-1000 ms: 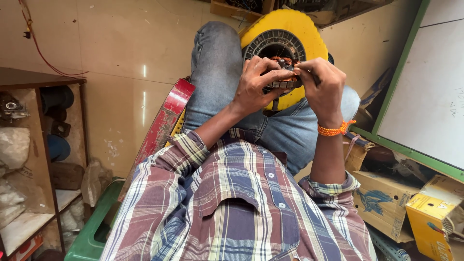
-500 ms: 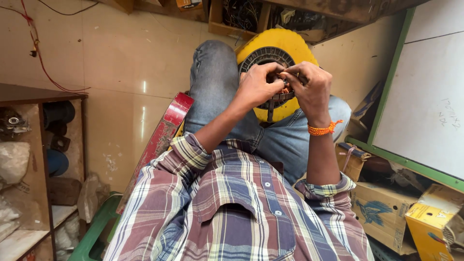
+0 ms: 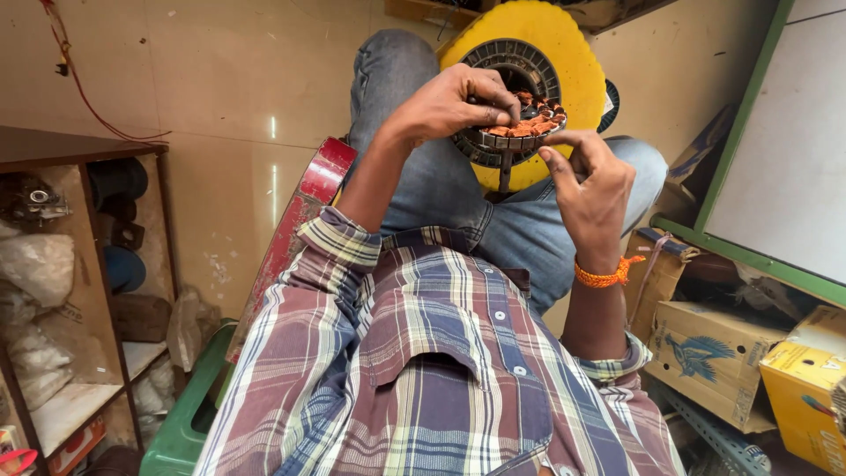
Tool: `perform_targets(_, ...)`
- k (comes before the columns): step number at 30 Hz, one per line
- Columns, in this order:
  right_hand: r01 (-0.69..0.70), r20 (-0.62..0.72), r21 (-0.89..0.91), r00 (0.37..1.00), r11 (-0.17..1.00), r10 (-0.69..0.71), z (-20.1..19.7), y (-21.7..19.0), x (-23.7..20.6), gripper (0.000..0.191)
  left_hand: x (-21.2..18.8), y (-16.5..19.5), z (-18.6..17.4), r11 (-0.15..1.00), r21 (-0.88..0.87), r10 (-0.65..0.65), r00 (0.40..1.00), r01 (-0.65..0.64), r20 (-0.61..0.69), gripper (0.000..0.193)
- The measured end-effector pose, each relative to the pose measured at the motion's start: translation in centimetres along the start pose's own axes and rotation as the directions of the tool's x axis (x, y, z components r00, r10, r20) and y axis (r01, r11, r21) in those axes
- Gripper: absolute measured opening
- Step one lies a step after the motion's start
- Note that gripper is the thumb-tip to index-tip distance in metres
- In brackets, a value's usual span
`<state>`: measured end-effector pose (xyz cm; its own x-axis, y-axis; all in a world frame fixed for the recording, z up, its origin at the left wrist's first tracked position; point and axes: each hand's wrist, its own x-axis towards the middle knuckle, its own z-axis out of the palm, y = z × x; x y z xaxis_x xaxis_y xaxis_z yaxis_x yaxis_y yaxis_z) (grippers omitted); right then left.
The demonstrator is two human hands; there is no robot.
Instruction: The person sits holding a small electric motor armature and works copper wire around its slots, pressing and guiding the wire by hand to wind the coils. They rotate the armature to reach different sections and continue winding throughout the clip.
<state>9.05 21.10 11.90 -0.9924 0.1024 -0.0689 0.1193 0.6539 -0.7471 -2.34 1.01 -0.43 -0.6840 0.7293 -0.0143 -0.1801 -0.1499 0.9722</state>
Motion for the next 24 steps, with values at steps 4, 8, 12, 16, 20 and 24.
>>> perform_targets(4,-0.053,0.034,0.063,0.998,0.997,0.051,0.3,-0.5,-0.3,0.009,0.4,0.5,-0.4,0.997,0.073,-0.003,1.0,0.001,0.03,0.014)
perform_targets(8,-0.028,0.035,0.123,0.999,0.992,0.024,1.9,-0.6,-1.1,0.011,0.4,0.5,-0.4,0.997,0.075,-0.004,1.0,0.003,0.025,0.014)
perform_targets(12,0.022,-0.013,0.202,1.0,0.979,-0.02,4.4,0.2,-2.2,0.007,0.4,0.6,-0.7,0.997,0.073,-0.009,0.999,0.006,0.043,0.015)
perform_targets(16,0.027,-0.046,0.203,0.999,0.979,-0.018,6.2,2.6,-3.0,0.004,0.4,1.4,-1.1,0.992,0.129,0.005,0.996,-0.017,0.092,0.014)
perform_targets(20,-0.111,-0.042,0.326,0.99,0.939,0.132,7.4,5.2,-3.5,0.002,-0.1,2.8,-0.2,0.977,0.169,0.13,0.991,-0.133,0.027,0.019)
perform_targets(24,-0.165,-0.068,0.388,0.976,0.907,0.207,6.9,7.6,-3.4,0.006,-2.0,3.1,4.0,0.806,0.529,0.384,0.915,-0.265,-0.127,0.049)
